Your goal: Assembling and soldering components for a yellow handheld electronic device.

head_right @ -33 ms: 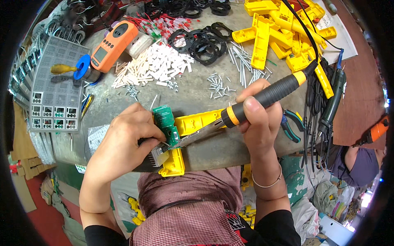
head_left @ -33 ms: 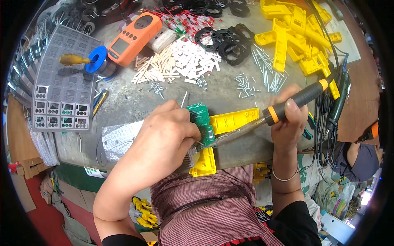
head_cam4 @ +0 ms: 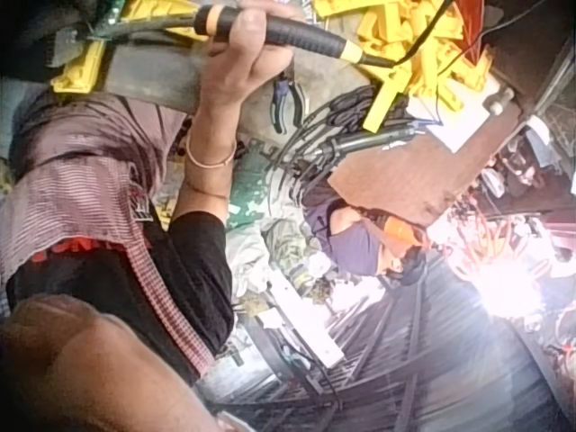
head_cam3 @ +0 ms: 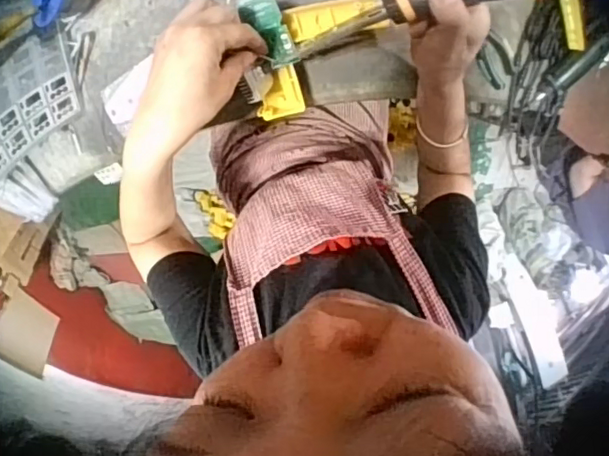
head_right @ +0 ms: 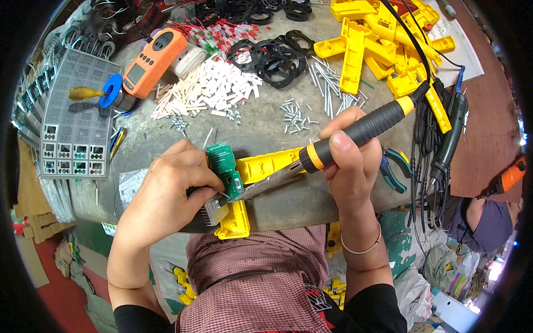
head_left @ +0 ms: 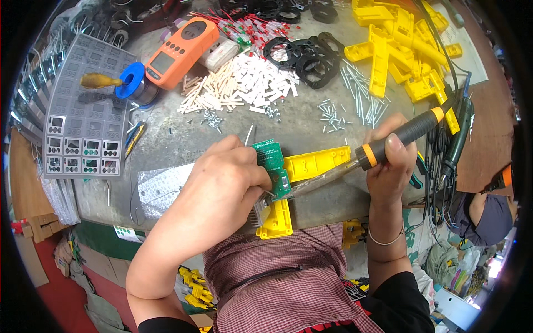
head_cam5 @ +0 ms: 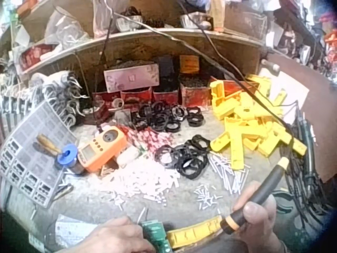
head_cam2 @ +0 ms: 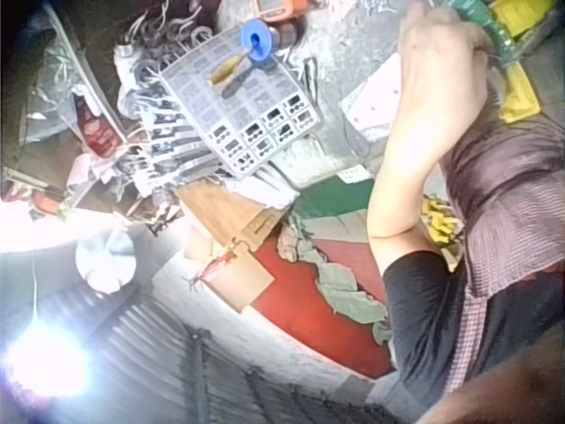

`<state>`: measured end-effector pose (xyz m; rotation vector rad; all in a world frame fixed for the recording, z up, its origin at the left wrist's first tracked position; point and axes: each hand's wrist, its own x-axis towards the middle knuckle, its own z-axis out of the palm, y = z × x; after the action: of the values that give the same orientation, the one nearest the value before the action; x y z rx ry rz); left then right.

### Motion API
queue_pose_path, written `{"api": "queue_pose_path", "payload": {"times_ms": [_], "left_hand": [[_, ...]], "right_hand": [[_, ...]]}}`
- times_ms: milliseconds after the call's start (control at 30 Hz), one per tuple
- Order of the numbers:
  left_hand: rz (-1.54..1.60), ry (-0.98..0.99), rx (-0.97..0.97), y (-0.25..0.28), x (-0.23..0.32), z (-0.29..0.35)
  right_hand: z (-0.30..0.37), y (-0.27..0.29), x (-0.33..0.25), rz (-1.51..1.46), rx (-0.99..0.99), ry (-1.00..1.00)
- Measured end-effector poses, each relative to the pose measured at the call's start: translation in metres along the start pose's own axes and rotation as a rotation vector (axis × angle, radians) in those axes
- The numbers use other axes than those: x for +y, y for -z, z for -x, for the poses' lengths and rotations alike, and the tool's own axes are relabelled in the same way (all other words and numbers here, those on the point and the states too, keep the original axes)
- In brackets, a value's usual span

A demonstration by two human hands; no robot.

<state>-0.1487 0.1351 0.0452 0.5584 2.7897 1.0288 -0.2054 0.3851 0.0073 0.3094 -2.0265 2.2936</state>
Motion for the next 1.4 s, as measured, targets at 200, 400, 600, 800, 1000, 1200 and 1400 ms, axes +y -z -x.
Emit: {"api": "queue_pose_path", "payload": {"times_ms": [200, 400, 600, 800, 1000, 1200, 1400], "left_hand": [[-0.005, 0.009, -0.003, 0.001, 0.001, 0.000], [-0.011, 0.011, -0.006, 0.001, 0.002, 0.000], [-0.040, 0.008, -0.024, 0.003, 0.005, 0.001], [-0.057, -0.023, -0.028, 0.005, 0.007, 0.001], [0.053, -0.025, 0.152, 0.005, 0.005, 0.007], [-0.197, 0.273, 0.323, 0.002, -0.012, -0.012], [0.285, 0.387, 0.230, -0.001, -0.021, -0.020]], "right_hand": [[0.000, 0.000, -0.001, -0.019, -0.001, -0.009], [0.000, 0.000, 0.000, -0.041, -0.005, 0.011], [0.001, 0.001, 0.001, -0.049, -0.003, 0.020], [0.001, 0.000, 0.000, -0.058, -0.013, 0.034], [0.001, 0.003, 0.003, -0.050, -0.014, 0.057], [0.000, 0.001, -0.001, -0.061, -0.004, 0.011], [-0.001, 0.001, -0.003, -0.049, 0.012, -0.016]]}}
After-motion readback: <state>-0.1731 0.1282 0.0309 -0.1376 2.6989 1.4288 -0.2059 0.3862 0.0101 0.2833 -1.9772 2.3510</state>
